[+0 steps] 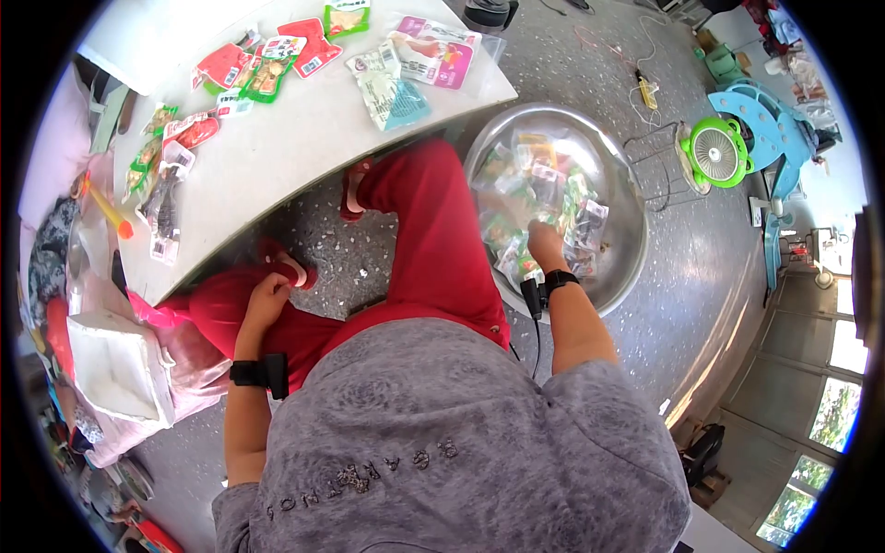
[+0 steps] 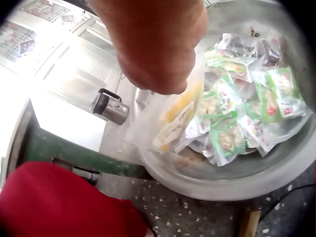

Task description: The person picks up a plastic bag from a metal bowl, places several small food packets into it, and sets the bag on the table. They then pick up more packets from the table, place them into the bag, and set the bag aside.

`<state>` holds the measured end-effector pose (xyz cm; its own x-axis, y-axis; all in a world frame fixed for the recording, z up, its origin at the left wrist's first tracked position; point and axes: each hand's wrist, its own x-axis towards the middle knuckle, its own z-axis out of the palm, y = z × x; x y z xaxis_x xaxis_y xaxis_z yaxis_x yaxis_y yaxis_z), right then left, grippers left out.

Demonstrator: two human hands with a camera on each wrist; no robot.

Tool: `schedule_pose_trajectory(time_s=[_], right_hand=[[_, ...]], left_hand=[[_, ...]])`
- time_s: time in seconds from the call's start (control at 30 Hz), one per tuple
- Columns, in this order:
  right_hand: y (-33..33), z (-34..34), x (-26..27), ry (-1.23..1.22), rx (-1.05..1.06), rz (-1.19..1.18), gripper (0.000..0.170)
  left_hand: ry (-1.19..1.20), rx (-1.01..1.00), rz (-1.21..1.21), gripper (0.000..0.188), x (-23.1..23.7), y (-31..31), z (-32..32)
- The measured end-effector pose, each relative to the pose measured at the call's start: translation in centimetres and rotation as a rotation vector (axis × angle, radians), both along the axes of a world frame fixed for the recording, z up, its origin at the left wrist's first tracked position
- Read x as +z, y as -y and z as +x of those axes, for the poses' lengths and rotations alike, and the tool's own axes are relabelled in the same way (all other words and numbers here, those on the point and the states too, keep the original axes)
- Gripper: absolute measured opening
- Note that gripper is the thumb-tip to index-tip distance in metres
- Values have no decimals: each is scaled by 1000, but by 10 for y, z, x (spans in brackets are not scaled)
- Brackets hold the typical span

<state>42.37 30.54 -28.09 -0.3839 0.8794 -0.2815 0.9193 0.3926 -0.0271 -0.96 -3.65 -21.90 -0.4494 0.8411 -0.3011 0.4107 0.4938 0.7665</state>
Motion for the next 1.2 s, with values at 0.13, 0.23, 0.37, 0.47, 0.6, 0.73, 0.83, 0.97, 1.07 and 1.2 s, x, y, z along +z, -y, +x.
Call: schedule_pose_trajectory(time_s=[0.13,0.23,0.37,0.47,0.6,0.73,0.83,0.97,1.07,1.2], right_hand=[[29,21,-22,108,-274,-144,24],[22,29,-32,-82,-312,-151,21],[-6,7,-30,-401,-212,-29,20],[-15,-40,9,-707,-199,-39,22],[-1,-110,69,-959,-40,3,14],[29,-162,121,-1070,38,-97,18],[41,-183,111,-1068,348,30,17],[59,-194,105,-758,615,387,18],[62,-197,103,-741,603,442,18],[59,-199,101,-735,619,433,15]], left_hand=[[-43,-12,2,11,8,0,4],[-75,-32,-13,11,22,-4,9],[-77,-35,-45,13,16,-6,8],[-113,-15,-50,14,19,-7,9],[-187,-38,-53,16,11,2,7],[-183,2,-15,16,3,4,6],[-137,74,109,15,16,6,7],[-33,293,262,14,56,15,8],[-247,550,384,14,73,36,-7],[-584,781,386,12,98,79,-44]])
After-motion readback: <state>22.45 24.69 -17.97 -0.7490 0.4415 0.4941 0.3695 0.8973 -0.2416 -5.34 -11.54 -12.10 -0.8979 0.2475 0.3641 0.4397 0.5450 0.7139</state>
